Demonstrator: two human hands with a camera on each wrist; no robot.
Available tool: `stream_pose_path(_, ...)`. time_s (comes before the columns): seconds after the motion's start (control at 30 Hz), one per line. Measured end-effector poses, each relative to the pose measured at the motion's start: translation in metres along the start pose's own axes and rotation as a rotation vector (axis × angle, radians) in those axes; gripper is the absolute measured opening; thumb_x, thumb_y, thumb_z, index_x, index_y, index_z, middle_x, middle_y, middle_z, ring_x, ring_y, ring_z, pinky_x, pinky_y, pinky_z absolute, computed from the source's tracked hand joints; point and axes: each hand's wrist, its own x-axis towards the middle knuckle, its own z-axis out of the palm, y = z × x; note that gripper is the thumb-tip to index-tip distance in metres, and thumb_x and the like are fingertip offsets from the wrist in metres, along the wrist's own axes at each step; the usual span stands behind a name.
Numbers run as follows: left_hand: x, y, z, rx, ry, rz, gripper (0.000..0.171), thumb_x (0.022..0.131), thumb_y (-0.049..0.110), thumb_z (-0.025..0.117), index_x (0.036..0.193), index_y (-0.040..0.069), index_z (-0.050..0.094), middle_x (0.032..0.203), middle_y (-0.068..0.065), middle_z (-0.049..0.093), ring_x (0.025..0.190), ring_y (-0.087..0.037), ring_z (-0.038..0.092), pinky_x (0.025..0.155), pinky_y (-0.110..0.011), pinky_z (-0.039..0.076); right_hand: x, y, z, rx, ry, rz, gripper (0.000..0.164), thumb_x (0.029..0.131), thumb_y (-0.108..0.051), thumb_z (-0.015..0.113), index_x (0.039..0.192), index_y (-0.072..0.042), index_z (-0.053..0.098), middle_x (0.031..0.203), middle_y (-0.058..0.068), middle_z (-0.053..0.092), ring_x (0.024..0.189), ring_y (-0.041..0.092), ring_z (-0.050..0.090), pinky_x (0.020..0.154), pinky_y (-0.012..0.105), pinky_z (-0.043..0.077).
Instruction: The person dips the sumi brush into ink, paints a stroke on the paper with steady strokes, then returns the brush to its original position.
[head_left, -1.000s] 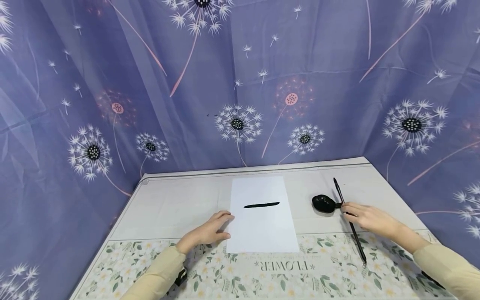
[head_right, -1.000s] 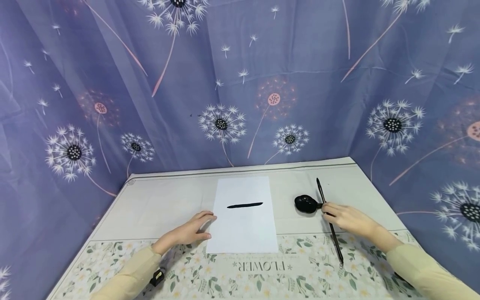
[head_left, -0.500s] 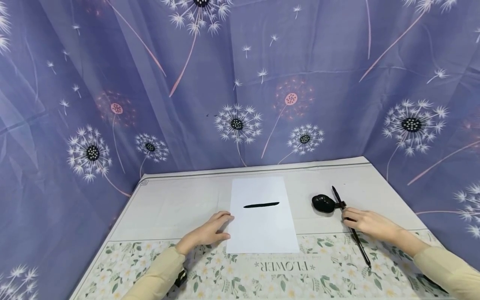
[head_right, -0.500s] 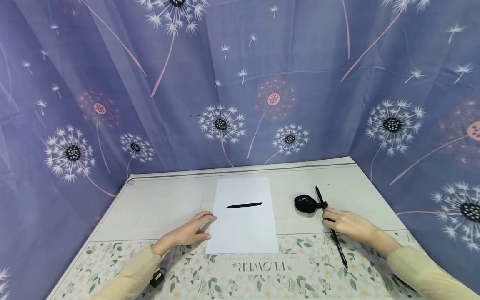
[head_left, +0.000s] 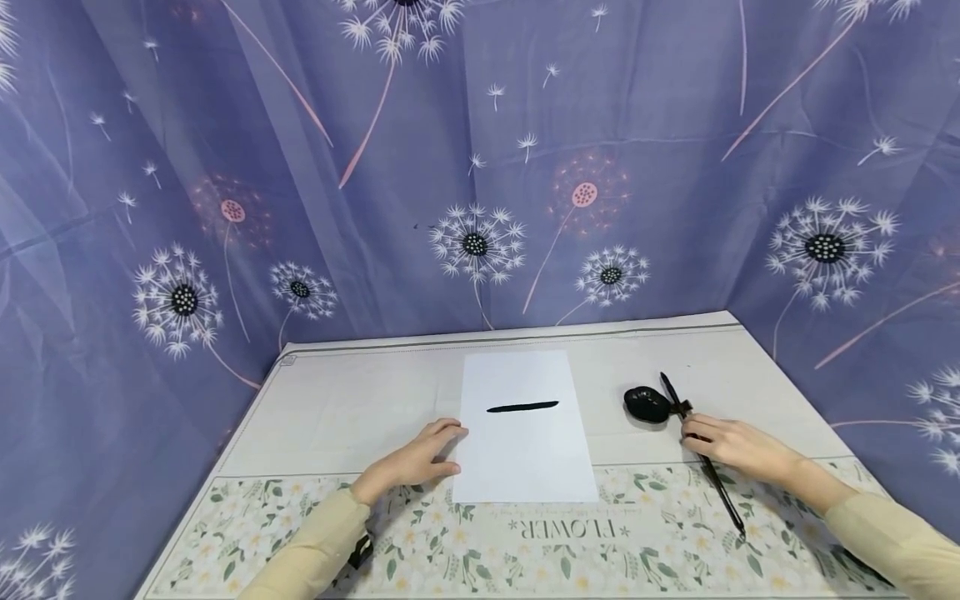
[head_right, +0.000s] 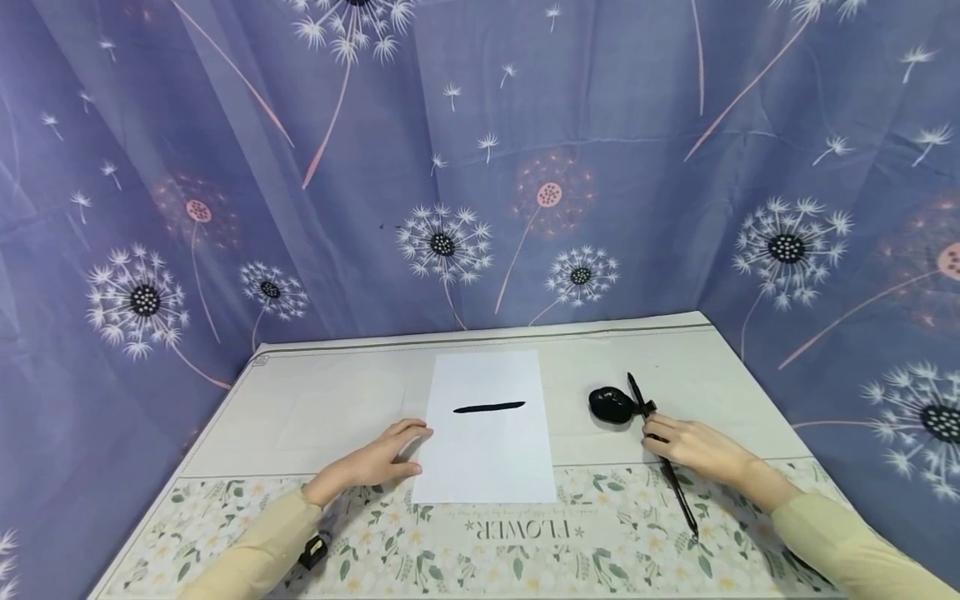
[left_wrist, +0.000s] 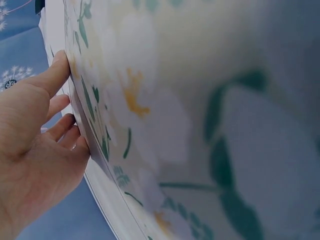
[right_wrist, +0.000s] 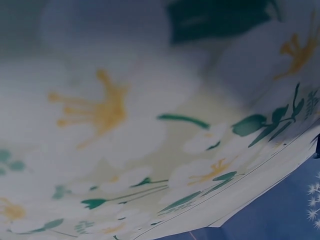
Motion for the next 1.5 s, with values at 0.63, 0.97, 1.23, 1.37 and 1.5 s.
stream_pose_path(0.63, -0.002, 0.009, -0.007, -0.022, -0.013, -0.043, 0.062, 0.095, 0.029, 0.063, 0.146, 0.003, 0.039, 0.153, -0.021, 0.029, 0.142, -0.039, 0.028, 0.112, -0.055, 0.035, 0.005, 0.007, -0.005, 0.023, 0.038, 0.125, 0.050, 0.107, -0.007, 0.017, 0.098, -0.005, 0.067, 0.100, 0.011, 0.064, 0.094, 0.024, 0.061, 0.078, 0.034, 0.052)
stream_pose_path(0.97, 0.001, 0.011, -0.011, 0.035, 0.056, -0.021, 0.040, 0.097, 0.025, 0.059, 0.132, 0.006, 0.055, 0.140, -0.015, 0.051, 0.134, -0.035, 0.044, 0.112, -0.052, 0.037, 0.018, 0.010, -0.006, 0.021, 0.074, 0.167, 0.048, 0.108, -0.013, 0.023, 0.098, -0.004, 0.069, 0.098, 0.010, 0.064, 0.092, 0.023, 0.060, 0.074, 0.033, 0.052)
stream_pose_path(1.23, 0.003, 0.007, -0.011, 0.012, 0.117, -0.026, 0.033, 0.098, 0.018, 0.057, 0.129, 0.005, 0.058, 0.134, -0.014, 0.057, 0.126, -0.031, 0.053, 0.106, -0.047, 0.045, 0.025, 0.013, -0.001, 0.022, 0.089, 0.204, 0.050, 0.109, -0.018, 0.023, 0.097, -0.002, 0.069, 0.096, 0.012, 0.065, 0.088, 0.025, 0.062, 0.069, 0.036, 0.054)
stream_pose_path(1.37, 0.004, 0.003, -0.014, -0.025, 0.176, -0.044, 0.030, 0.099, 0.015, 0.054, 0.126, 0.005, 0.060, 0.130, -0.013, 0.060, 0.120, -0.030, 0.058, 0.102, -0.042, 0.050, 0.029, 0.017, 0.002, 0.049, 0.113, 0.246, 0.050, 0.108, -0.026, 0.026, 0.097, -0.003, 0.070, 0.095, 0.013, 0.066, 0.085, 0.026, 0.063, 0.065, 0.037, 0.055)
stream_pose_path(1.5, 0.003, -0.001, -0.018, -0.056, 0.227, -0.063, 0.027, 0.099, 0.013, 0.054, 0.123, 0.003, 0.062, 0.124, -0.013, 0.064, 0.112, -0.027, 0.062, 0.096, -0.041, 0.053, 0.031, 0.023, 0.005, 0.061, 0.137, 0.283, 0.051, 0.107, -0.029, 0.028, 0.096, -0.003, 0.070, 0.092, 0.011, 0.065, 0.081, 0.024, 0.063, 0.062, 0.037, 0.054)
